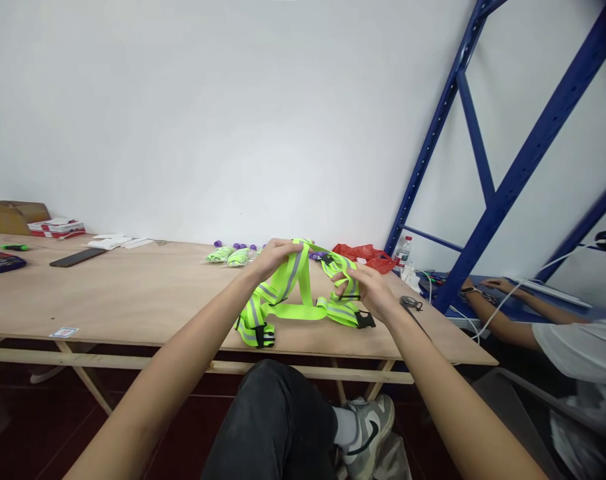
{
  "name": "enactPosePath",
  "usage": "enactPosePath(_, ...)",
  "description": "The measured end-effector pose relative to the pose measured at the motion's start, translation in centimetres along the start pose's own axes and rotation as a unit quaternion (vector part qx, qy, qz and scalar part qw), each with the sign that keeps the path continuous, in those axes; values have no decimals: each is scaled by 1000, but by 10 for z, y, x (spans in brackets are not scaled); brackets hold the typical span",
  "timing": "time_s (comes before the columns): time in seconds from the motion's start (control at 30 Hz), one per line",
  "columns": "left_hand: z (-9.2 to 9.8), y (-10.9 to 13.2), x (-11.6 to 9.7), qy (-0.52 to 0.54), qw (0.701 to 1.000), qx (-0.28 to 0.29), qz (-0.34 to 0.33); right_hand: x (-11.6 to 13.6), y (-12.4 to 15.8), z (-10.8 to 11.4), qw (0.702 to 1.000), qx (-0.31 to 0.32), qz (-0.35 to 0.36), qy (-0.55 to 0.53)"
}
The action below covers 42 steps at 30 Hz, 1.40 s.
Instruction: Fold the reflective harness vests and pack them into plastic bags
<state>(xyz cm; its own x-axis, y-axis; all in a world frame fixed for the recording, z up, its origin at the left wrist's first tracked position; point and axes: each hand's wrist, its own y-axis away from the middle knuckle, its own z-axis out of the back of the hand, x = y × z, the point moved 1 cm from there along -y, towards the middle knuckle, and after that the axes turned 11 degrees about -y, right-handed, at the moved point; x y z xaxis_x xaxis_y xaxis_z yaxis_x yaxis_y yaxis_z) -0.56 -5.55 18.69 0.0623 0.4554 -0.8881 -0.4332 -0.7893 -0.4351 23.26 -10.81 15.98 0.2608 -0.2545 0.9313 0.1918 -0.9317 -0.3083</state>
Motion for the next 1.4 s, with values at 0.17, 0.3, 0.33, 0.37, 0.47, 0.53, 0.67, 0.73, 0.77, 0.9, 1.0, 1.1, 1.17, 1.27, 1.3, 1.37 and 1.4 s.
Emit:
enactPosePath(0.17, 9, -9, -30, -112, 992, -26, -51, 5, 15, -9, 992, 85, -14, 92)
enactPosePath(0.3, 19, -17, -65, -212, 969, -60, -113, 12, 16, -9, 988, 89, -22, 126)
enactPosePath(0.33, 21, -18, -74, -231, 962, -67, -131, 13, 15, -8, 988, 75, -14, 133)
enactPosePath(0.37, 22, -19, -83, -249, 954, -73, -148, 14, 14, -5, 989, 50, 4, 142)
enactPosePath(0.47, 22, -17, -103, -287, 934, -87, -196, 17, 11, 0, 968, -69, 119, 212)
enactPosePath(0.53, 20, -15, -114, -300, 922, -97, -226, 22, 10, 0, 935, -134, 185, 270)
enactPosePath(0.67, 18, -12, -128, -315, 909, -109, -251, 39, 9, -9, 947, -133, 184, 227)
enactPosePath(0.73, 18, -11, -133, -322, 908, -113, -242, 49, 9, -14, 966, -100, 161, 174)
enactPosePath(0.77, 19, -11, -134, -324, 909, -114, -238, 54, 9, -15, 973, -81, 148, 155)
enactPosePath(0.9, 23, -9, -134, -329, 905, -118, -241, 62, 16, -13, 997, 7, 48, 58)
enactPosePath(1.0, 26, -10, -129, -334, 905, -125, -234, 59, 24, -9, 996, 82, -25, -24)
enactPosePath(1.1, 27, -10, -124, -333, 908, -129, -220, 56, 30, -8, 988, 131, -49, -58)
enactPosePath(1.17, 27, -10, -122, -331, 910, -128, -214, 56, 32, -7, 986, 145, -60, -54)
enactPosePath(1.27, 26, -8, -120, -324, 915, -122, -208, 57, 31, -6, 990, 130, -50, -9)
enactPosePath(1.3, 26, -7, -120, -321, 917, -118, -205, 58, 29, -5, 993, 111, -35, 20)
enactPosePath(1.37, 27, -6, -117, -308, 925, -108, -193, 60, 26, -4, 994, 62, 8, 90)
enactPosePath(1.4, 27, -5, -115, -296, 932, -101, -184, 62, 25, -4, 991, 37, 28, 123)
